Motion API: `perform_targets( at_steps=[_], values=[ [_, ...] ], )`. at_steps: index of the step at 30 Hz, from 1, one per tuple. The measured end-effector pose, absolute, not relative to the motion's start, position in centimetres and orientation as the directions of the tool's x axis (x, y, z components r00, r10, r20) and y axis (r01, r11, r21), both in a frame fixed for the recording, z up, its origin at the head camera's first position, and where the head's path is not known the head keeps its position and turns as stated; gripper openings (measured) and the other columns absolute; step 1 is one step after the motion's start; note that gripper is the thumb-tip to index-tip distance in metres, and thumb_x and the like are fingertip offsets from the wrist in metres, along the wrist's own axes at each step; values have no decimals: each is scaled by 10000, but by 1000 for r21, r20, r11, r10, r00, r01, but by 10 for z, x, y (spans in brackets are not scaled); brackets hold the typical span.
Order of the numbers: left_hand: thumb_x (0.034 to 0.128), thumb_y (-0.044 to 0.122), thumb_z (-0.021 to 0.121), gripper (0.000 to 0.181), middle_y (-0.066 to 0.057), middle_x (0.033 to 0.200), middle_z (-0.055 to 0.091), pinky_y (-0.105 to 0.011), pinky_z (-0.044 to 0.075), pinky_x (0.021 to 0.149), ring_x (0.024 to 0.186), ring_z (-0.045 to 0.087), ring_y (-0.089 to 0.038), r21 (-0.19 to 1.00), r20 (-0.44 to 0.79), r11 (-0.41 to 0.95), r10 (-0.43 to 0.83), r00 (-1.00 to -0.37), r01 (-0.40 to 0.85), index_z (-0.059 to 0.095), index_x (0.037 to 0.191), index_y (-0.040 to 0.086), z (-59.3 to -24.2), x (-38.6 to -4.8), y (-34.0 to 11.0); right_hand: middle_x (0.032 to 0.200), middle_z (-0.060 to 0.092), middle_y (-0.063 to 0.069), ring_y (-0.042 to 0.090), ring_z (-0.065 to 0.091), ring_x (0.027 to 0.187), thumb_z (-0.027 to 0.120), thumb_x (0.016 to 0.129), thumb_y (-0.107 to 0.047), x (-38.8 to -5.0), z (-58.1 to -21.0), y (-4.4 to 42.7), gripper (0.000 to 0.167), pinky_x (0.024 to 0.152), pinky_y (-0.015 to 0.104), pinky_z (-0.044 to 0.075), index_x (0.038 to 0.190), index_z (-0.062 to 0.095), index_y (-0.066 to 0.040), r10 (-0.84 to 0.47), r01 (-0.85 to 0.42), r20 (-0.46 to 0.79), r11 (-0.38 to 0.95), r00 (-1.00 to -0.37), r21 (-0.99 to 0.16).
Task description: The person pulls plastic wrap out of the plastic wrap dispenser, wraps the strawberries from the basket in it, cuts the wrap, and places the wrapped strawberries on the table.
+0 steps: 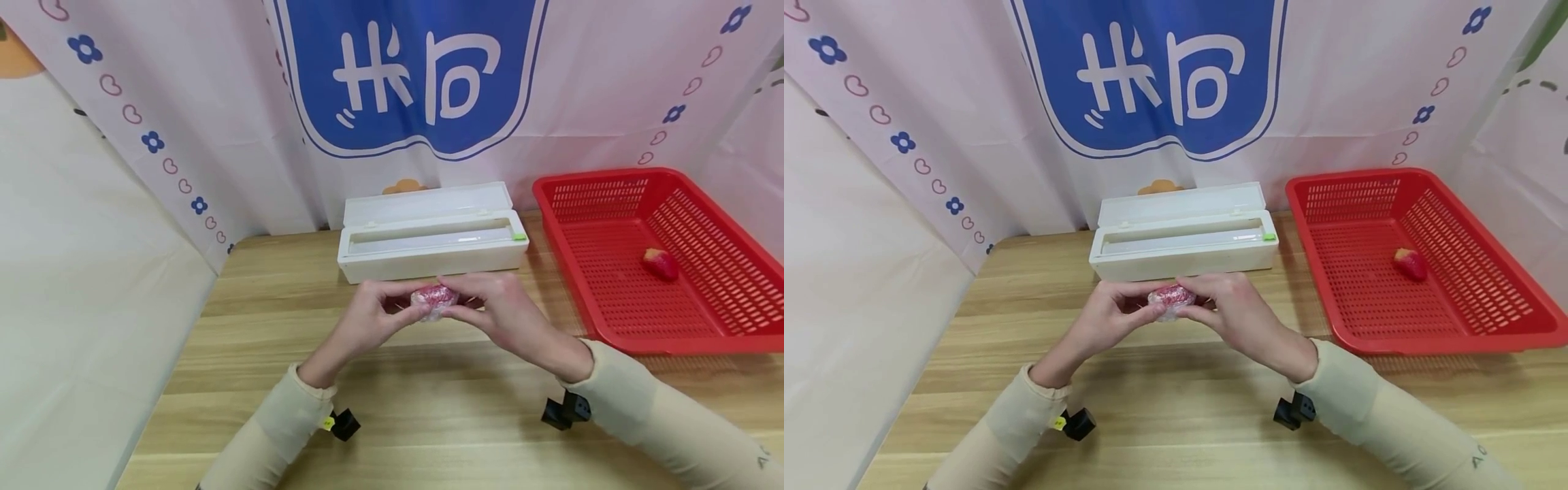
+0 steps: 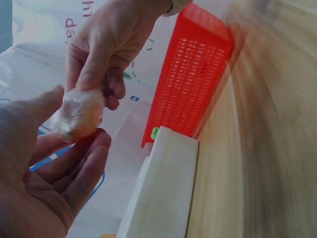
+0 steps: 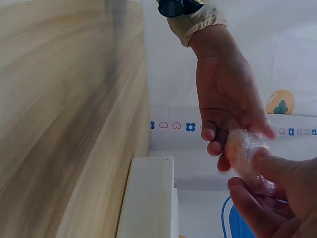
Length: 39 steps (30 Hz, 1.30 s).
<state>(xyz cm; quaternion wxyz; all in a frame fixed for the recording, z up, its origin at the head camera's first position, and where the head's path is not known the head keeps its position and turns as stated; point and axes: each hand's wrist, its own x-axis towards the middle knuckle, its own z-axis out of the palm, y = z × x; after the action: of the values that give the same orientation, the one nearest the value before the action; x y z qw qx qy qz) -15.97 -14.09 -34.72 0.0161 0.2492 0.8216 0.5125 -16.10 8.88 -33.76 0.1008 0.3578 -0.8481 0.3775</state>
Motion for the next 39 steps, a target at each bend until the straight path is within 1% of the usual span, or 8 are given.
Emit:
perform_targets(
  at_steps=[4,7,12,17,23,29,34,39],
  values=[
    [825,161,807,355,-111,1075,748,-253,612,717,820,707,-142,832,222,377,447,-867,408,728,1157,62,-343,-159,-144,1156,719,-7,66,673,871,796,825,-217,-159,-333,88,487,727,214,601,1289,666,-153,-551,-626,336,503,-764,-596],
    [814,162,817,389,-116,1033,757,-261,613,729,816,711,-114,824,215,397,443,-870,405,714,1168,36,-341,-158,-144,1169,685,7,89,680,893,801,827,-214,-158,-329,86,500,728,241,607,1299,649,-150,-567,-621,302,532,-766,-576],
    [835,154,797,387,-116,1058,755,-279,617,731,818,709,-114,816,216,409,441,-871,409,705,1190,34,-339,-156,-145,1097,711,41,121,711,880,807,821,-166,-159,-316,81,499,739,276,614,1273,616,-73,-612,-684,334,522,-717,-511],
    [852,125,775,342,-121,1125,740,-245,610,739,862,714,-140,807,240,407,435,-868,427,712,1177,40,-336,-155,-149,1058,718,-20,88,697,895,811,818,-171,-161,-304,77,371,787,281,611,1157,668,-129,-656,-725,339,498,-674,-476],
    [848,108,776,342,-138,1126,737,-255,613,739,883,724,-174,797,264,412,418,-869,441,710,1172,20,-333,-153,-151,1087,712,-33,78,675,940,815,814,-202,-162,-299,75,377,843,265,597,1169,695,-158,-666,-753,359,525,-654,-397],
    [839,114,786,347,-131,1113,743,-251,613,739,887,725,-177,789,290,415,398,-870,453,714,1167,22,-329,-151,-151,1140,708,-4,114,676,1019,796,831,-172,-161,-298,72,424,904,296,588,1227,650,-126,-691,-796,396,524,-605,-303],
    [843,117,783,345,-132,1102,745,-248,611,745,877,720,-174,789,295,419,385,-874,451,714,1167,20,-327,-152,-153,1126,668,-7,97,648,998,798,830,-161,-161,-294,71,384,876,265,592,1189,667,-120,-695,-806,408,514,-592,-294],
    [853,136,776,344,-126,1096,747,-242,609,744,876,719,-171,784,290,434,376,-880,443,712,1173,26,-324,-153,-155,1149,649,13,116,632,1032,795,833,-153,-165,-290,69,430,896,278,587,1232,641,-109,-717,-825,408,495,-565,-273]
  ],
)
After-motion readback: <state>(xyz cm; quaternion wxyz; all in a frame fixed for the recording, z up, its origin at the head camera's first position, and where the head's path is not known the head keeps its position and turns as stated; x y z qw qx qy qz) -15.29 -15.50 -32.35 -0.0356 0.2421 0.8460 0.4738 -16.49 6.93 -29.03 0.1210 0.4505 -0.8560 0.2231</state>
